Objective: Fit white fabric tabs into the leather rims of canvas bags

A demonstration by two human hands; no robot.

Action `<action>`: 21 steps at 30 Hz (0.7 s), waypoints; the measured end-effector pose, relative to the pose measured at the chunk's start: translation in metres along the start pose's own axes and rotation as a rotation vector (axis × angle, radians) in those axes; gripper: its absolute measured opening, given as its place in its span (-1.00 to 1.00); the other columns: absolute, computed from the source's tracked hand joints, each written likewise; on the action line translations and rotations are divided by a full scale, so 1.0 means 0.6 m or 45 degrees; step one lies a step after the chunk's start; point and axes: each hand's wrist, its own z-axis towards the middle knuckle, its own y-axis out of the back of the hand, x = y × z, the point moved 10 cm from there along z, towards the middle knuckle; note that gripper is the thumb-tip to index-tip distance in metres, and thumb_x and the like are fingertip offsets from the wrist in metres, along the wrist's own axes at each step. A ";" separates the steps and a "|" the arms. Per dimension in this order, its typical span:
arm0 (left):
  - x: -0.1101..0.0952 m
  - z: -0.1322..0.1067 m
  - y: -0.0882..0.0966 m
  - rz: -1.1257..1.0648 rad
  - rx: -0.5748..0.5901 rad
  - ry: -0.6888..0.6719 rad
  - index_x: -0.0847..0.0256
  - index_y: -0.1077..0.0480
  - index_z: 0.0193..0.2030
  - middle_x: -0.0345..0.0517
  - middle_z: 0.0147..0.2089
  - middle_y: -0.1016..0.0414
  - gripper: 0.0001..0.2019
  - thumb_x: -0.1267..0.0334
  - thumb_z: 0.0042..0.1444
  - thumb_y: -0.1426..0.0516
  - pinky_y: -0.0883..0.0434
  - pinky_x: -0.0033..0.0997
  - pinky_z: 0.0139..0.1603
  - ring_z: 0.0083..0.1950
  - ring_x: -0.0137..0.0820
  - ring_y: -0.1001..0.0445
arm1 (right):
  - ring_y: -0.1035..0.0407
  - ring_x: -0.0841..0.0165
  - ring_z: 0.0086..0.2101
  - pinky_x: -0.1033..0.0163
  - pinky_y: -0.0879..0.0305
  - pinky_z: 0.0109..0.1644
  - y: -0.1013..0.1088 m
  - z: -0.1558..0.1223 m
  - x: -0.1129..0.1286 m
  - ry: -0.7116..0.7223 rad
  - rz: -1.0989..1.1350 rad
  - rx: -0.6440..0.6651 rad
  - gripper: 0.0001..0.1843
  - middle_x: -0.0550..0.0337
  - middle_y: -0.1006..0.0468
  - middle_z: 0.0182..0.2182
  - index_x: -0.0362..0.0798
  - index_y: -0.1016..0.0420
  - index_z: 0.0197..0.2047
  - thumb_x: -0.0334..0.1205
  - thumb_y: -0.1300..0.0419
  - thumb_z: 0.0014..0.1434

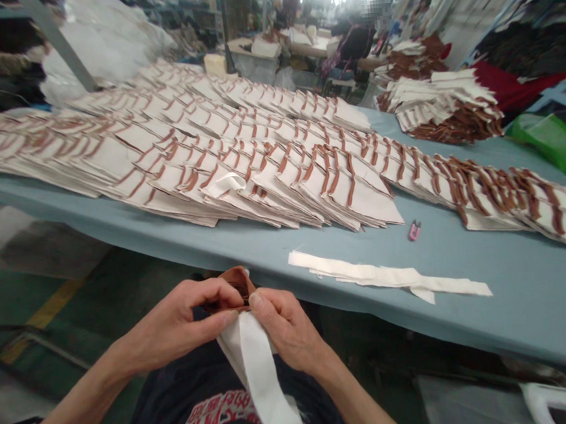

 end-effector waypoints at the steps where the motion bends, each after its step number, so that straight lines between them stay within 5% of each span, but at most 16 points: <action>1: 0.001 0.000 -0.001 0.002 0.008 0.008 0.25 -0.51 -0.28 -0.22 -0.31 -0.52 -0.86 0.34 0.26 -0.13 -0.37 -0.55 -0.31 -0.34 -0.47 -0.41 | 0.13 0.48 -0.54 0.34 0.10 -0.54 -0.001 0.000 -0.001 -0.005 -0.003 0.004 -0.32 0.38 -0.04 -0.58 0.01 -0.12 -0.50 0.44 -0.03 0.30; 13: -0.027 0.006 -0.005 0.282 0.105 -0.182 0.24 -0.57 -0.26 -0.27 -0.39 -0.52 -0.83 0.45 0.25 -0.14 -0.29 -0.58 -0.33 -0.42 -0.52 -0.38 | 0.11 0.49 -0.55 0.34 0.12 -0.54 -0.001 0.004 -0.003 -0.017 -0.008 0.009 -0.31 0.38 -0.04 -0.59 0.00 -0.11 -0.52 0.42 -0.04 0.31; 21: -0.057 0.010 -0.017 0.416 0.192 -0.263 0.25 -0.45 -0.45 -0.32 -0.51 -0.35 -0.75 0.56 0.22 -0.12 -0.16 -0.56 -0.45 -0.50 -0.56 -0.29 | 0.11 0.49 -0.55 0.34 0.10 -0.54 -0.005 0.001 -0.010 -0.050 0.027 0.043 -0.32 0.36 -0.07 -0.58 -0.01 -0.14 -0.51 0.42 -0.03 0.32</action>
